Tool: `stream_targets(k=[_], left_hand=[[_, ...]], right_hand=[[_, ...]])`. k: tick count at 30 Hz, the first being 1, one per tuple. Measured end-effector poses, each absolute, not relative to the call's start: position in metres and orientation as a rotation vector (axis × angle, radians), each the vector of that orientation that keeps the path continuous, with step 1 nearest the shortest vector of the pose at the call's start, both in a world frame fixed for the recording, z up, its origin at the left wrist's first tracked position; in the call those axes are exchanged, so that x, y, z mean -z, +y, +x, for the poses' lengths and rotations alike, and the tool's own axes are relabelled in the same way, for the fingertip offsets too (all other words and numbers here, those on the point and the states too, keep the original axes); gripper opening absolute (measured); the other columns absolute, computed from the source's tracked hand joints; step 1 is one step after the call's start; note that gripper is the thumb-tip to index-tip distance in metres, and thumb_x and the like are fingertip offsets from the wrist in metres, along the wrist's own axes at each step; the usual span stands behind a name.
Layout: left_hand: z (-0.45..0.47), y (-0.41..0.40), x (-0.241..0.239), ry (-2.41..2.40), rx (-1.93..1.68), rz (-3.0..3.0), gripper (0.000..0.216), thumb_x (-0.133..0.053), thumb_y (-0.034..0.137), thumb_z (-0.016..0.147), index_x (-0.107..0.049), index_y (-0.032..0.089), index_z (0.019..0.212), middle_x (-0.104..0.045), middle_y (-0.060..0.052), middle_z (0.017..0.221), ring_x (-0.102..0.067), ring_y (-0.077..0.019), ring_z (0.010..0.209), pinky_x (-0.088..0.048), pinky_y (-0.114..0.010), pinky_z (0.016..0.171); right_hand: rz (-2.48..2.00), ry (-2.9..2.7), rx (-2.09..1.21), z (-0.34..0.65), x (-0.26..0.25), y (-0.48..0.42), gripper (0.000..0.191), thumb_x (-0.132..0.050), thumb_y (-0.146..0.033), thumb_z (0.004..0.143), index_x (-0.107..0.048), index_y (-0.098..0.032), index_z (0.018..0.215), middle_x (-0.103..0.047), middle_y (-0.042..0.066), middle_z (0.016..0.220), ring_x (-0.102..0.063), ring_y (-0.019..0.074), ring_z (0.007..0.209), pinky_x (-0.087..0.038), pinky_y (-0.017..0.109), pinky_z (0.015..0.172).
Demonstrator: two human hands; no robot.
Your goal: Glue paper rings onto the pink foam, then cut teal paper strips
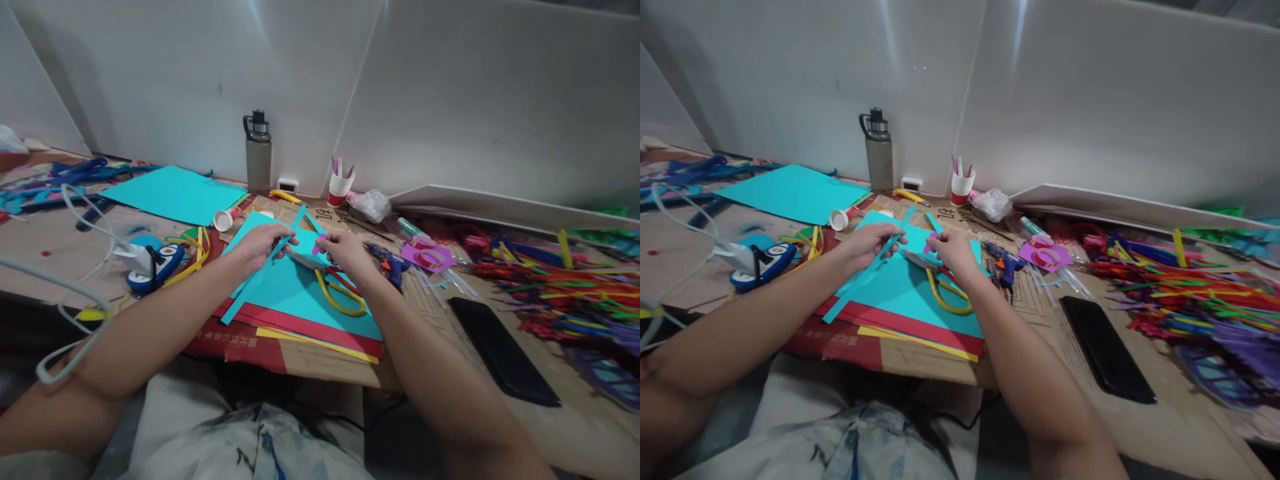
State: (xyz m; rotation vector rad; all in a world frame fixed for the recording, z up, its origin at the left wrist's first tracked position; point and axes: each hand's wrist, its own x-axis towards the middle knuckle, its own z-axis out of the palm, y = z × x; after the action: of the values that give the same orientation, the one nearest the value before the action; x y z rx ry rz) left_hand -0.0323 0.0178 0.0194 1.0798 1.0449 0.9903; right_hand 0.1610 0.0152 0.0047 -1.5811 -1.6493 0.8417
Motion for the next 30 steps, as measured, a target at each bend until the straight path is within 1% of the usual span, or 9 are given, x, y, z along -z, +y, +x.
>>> stream_targets(k=[4, 8, 10, 12, 15, 17, 21, 25, 30], left_hand=[[-0.040, 0.027, -0.018, 1.054, -0.987, 1.014, 0.009, -0.058, 0.021, 0.073, -0.059, 0.012, 0.074, -0.066, -0.006, 0.071, -0.053, -0.0083, 0.048, -0.036, -0.019, 0.039], [-0.041, 0.028, -0.018, 1.076, -0.992, 0.996, 0.007, -0.056, 0.019, 0.075, -0.058, 0.012, 0.074, -0.067, -0.006, 0.070, -0.054, -0.0089, 0.048, -0.037, -0.020, 0.040], [-0.041, 0.028, -0.019, 1.093, -0.995, 0.983, 0.007, -0.055, 0.018, 0.076, -0.058, 0.012, 0.074, -0.066, -0.006, 0.070, -0.053, -0.0088, 0.048, -0.037, -0.019, 0.040], [-0.042, 0.029, -0.019, 1.108, -1.011, 0.975, 0.008, -0.055, 0.017, 0.077, -0.058, 0.012, 0.072, -0.066, -0.006, 0.069, -0.053, -0.0084, 0.048, -0.036, -0.019, 0.039], [-0.045, 0.033, -0.019, 1.123, -1.043, 0.980, 0.010, -0.055, 0.016, 0.077, -0.059, 0.010, 0.071, -0.065, -0.005, 0.069, -0.053, -0.0080, 0.048, -0.036, -0.019, 0.039], [-0.047, 0.036, -0.019, 1.119, -1.051, 0.992, 0.011, -0.055, 0.016, 0.078, -0.060, 0.010, 0.071, -0.066, -0.006, 0.070, -0.054, -0.0080, 0.049, -0.036, -0.019, 0.039], [-0.050, 0.038, -0.020, 1.117, -1.052, 1.014, 0.012, -0.054, 0.016, 0.079, -0.060, 0.009, 0.072, -0.066, -0.006, 0.069, -0.054, -0.0078, 0.049, -0.037, -0.019, 0.039], [-0.055, 0.038, -0.027, 1.121, -1.072, 1.008, 0.011, -0.055, 0.017, 0.079, -0.061, 0.009, 0.074, -0.066, -0.006, 0.070, -0.053, -0.0075, 0.048, -0.037, -0.018, 0.039], [-0.065, 0.040, -0.036, 1.094, -1.117, 0.986, 0.012, -0.055, 0.018, 0.080, -0.063, 0.009, 0.076, -0.066, -0.005, 0.069, -0.053, -0.0069, 0.048, -0.038, -0.017, 0.040]], right_hand=[[-1.703, -1.775, -0.775, 0.157, 0.000, 0.024, 0.021, -0.063, -0.033, 0.075, -0.069, -0.013, 0.072, -0.055, -0.002, 0.052, -0.044, 0.0084, 0.044, -0.032, 0.021, 0.044], [-1.783, -1.829, -0.615, 0.157, -0.012, 0.016, 0.038, -0.062, -0.032, 0.079, -0.063, -0.010, 0.110, -0.067, 0.005, 0.076, -0.055, 0.0120, 0.059, -0.038, 0.023, 0.056], [-1.779, -1.899, -0.552, 0.161, -0.022, 0.000, 0.042, -0.060, -0.033, 0.082, -0.059, -0.012, 0.118, -0.067, 0.007, 0.083, -0.058, 0.0137, 0.066, -0.039, 0.023, 0.061], [-1.772, -2.118, -0.459, 0.167, -0.029, -0.019, 0.035, -0.057, -0.029, 0.085, -0.060, -0.013, 0.116, -0.067, 0.008, 0.087, -0.060, 0.0158, 0.075, -0.040, 0.024, 0.068], [-1.840, -2.505, -0.241, 0.180, -0.027, -0.046, 0.035, -0.053, -0.027, 0.088, -0.060, -0.014, 0.120, -0.062, 0.014, 0.107, -0.057, 0.0228, 0.097, -0.040, 0.028, 0.081], [-1.882, -2.631, -0.159, 0.186, -0.018, -0.056, 0.043, -0.052, -0.023, 0.087, -0.053, -0.014, 0.129, -0.059, 0.016, 0.110, -0.056, 0.0256, 0.101, -0.040, 0.031, 0.083], [-1.790, -2.676, -0.092, 0.189, -0.004, -0.059, 0.050, -0.047, -0.015, 0.085, -0.046, -0.015, 0.135, -0.058, 0.016, 0.106, -0.057, 0.0242, 0.094, -0.041, 0.030, 0.079], [-1.733, -2.511, -0.313, 0.186, -0.013, -0.058, 0.058, -0.056, -0.017, 0.074, -0.048, -0.017, 0.132, -0.061, 0.013, 0.104, -0.059, 0.0212, 0.090, -0.042, 0.026, 0.076], [-1.689, -2.229, -0.607, 0.182, -0.026, -0.059, 0.045, -0.051, -0.027, 0.080, -0.052, -0.023, 0.124, -0.062, 0.002, 0.078, -0.059, 0.0156, 0.065, -0.043, 0.025, 0.059]])
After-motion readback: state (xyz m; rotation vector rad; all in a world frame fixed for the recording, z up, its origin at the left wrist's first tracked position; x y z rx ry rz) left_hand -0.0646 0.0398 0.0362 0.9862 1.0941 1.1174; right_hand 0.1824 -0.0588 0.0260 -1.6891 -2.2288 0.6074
